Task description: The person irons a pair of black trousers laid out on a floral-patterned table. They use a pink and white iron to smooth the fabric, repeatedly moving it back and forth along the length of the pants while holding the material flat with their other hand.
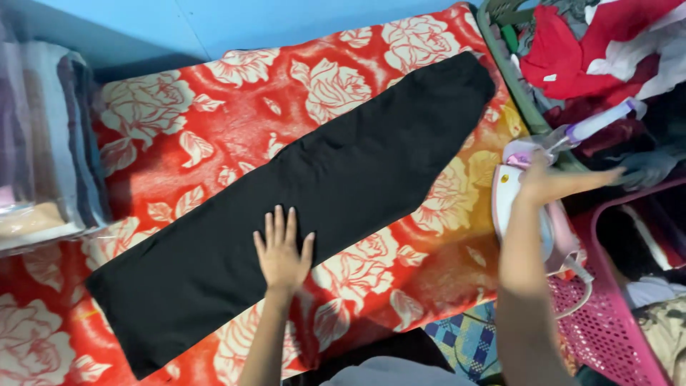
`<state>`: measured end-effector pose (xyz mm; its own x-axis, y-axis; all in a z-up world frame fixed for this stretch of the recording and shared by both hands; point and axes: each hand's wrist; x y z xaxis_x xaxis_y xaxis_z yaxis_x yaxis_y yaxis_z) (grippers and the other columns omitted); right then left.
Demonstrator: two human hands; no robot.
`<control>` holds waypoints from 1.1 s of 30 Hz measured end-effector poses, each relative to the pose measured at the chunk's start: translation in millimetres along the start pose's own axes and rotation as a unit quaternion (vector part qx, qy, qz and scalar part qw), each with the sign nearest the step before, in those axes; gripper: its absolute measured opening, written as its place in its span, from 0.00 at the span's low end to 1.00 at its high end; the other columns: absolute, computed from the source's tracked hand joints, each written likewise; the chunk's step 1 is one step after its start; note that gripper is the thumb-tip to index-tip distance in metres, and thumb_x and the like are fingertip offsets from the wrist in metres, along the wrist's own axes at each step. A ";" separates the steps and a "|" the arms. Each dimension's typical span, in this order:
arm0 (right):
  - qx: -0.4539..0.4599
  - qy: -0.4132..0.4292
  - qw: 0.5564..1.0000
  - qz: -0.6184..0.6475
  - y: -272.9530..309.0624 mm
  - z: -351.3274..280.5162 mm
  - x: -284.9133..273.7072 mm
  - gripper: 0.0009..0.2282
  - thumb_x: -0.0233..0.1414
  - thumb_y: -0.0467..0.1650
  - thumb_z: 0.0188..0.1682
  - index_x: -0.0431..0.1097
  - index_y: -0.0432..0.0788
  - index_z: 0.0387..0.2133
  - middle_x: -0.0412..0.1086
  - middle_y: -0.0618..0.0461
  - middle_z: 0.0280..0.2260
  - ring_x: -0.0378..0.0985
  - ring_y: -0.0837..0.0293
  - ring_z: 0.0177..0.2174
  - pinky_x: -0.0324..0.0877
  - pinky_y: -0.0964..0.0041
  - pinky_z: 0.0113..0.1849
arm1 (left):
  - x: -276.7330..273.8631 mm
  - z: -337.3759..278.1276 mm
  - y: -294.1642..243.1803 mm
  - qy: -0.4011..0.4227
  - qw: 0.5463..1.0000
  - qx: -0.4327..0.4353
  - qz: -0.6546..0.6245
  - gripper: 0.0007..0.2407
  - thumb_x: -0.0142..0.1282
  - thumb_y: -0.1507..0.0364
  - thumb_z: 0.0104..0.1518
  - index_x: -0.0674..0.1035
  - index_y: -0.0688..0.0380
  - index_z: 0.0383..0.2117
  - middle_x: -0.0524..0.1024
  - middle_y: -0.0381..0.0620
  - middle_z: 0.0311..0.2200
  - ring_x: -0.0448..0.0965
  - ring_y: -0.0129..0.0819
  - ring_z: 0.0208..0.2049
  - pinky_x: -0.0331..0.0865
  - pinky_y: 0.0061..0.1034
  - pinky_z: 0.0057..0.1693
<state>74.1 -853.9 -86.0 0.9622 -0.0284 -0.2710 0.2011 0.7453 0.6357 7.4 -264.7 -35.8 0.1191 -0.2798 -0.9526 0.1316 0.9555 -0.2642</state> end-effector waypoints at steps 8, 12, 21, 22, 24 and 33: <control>-0.203 0.113 0.972 0.043 48.0 115.5 40.6 0.13 0.59 0.23 0.33 0.78 0.39 0.34 0.82 0.45 0.31 0.84 0.40 0.28 0.76 0.47 0.35 | -32.4 -48.2 85.5 -0.103 0.970 -0.161 0.151 0.30 0.45 0.52 0.63 0.68 0.54 0.69 0.63 0.58 0.69 0.62 0.59 0.67 0.59 0.59 0.61; -0.244 0.264 0.933 0.022 141.1 68.0 -5.9 0.13 0.58 0.28 0.41 0.78 0.42 0.40 0.75 0.43 0.31 0.77 0.32 0.28 0.67 0.39 0.32 | -58.3 -85.1 129.9 -0.040 0.933 -0.340 0.114 0.32 0.36 0.48 0.63 0.59 0.51 0.72 0.51 0.55 0.73 0.48 0.57 0.72 0.46 0.64 0.65; 0.330 0.514 0.790 0.064 264.5 -23.0 -119.6 0.03 0.57 0.26 0.41 0.79 0.40 0.26 0.72 0.47 0.15 0.72 0.60 0.13 0.66 0.70 0.17 | -68.3 -139.5 162.1 -0.120 0.906 -0.379 0.146 0.31 0.39 0.52 0.67 0.68 0.61 0.69 0.59 0.63 0.71 0.55 0.59 0.69 0.36 0.73 0.62; 0.235 0.527 0.814 0.070 262.3 -23.9 -126.7 0.08 0.54 0.25 0.42 0.80 0.43 0.33 0.72 0.49 0.15 0.74 0.61 0.16 0.70 0.70 0.26 | -65.8 -142.4 161.5 -0.176 0.895 -0.358 0.199 0.27 0.46 0.55 0.67 0.74 0.61 0.66 0.65 0.63 0.67 0.63 0.59 0.63 0.49 0.64 0.56; 0.136 0.536 0.830 0.078 256.5 -29.8 -137.2 0.14 0.50 0.25 0.43 0.81 0.45 0.39 0.72 0.52 0.15 0.76 0.62 0.19 0.74 0.70 0.35 | -62.0 -148.3 165.7 -0.234 0.877 -0.336 0.250 0.23 0.52 0.59 0.67 0.80 0.62 0.62 0.72 0.63 0.62 0.71 0.59 0.57 0.62 0.55 0.49; -0.006 0.618 0.766 0.175 338.8 -147.5 -203.2 0.11 0.60 0.24 0.31 0.77 0.40 0.29 0.75 0.42 0.24 0.81 0.42 0.28 0.75 0.51 0.33 | -70.2 -191.6 225.4 -0.285 0.918 -0.270 0.059 0.21 0.57 0.79 0.58 0.80 0.53 0.60 0.79 0.56 0.51 0.78 0.61 0.44 0.69 0.47 0.49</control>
<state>-80.4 -497.4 77.8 0.0454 0.8220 -0.5676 -0.0382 0.5692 0.8213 -159.8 -11.7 -57.4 0.6164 -0.0284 -0.7869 -0.4037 0.8466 -0.3468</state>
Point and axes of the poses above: each hand's wrist, its own z-axis towards the middle knuckle, its own x-axis out of the palm, y = z × x
